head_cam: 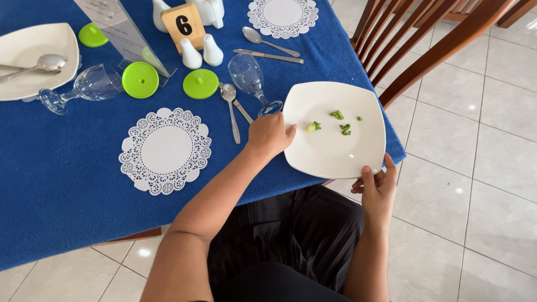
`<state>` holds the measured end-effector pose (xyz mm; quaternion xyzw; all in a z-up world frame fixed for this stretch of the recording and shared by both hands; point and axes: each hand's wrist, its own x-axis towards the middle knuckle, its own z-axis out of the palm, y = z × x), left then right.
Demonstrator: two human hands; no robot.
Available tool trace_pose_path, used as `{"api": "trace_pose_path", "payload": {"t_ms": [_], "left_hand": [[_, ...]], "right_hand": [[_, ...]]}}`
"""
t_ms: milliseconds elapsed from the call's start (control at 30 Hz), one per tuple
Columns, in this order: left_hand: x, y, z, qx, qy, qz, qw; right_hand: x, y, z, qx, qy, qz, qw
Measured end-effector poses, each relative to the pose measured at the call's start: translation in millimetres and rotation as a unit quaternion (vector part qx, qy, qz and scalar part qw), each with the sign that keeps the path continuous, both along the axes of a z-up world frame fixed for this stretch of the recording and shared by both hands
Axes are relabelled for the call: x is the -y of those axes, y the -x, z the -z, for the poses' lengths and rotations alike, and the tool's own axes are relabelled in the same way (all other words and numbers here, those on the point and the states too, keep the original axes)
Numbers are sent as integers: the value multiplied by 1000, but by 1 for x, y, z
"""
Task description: The person clears used plates and cutlery from a dining table, carries them to a prep station to scrape food scraps into a tray and organize them, and then returns to the dining area to place decorative paper doilies and a vase of flowers on a blue-clothed table.
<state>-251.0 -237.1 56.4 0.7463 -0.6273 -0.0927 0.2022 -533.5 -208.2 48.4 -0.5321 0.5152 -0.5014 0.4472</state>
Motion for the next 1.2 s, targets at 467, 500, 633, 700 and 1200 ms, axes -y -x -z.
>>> {"api": "trace_pose_path", "payload": {"t_ms": [467, 500, 633, 700, 1200], "left_hand": [[-16, -8, -4, -17, 67, 8, 998], [-20, -10, -7, -32, 103, 19, 994], [-41, -31, -34, -105, 189, 29, 976], [-59, -48, -50, -123, 237, 21, 964], [-217, -313, -34, -329, 420, -249, 808]], "right_hand": [[-12, -5, -16, -236, 227, 115, 938], [-15, -6, -20, -246, 286, 146, 915], [-19, -20, -32, -226, 392, 160, 877], [-23, -31, -36, -163, 360, 98, 913], [-68, -266, -63, -142, 275, -348, 885]]}}
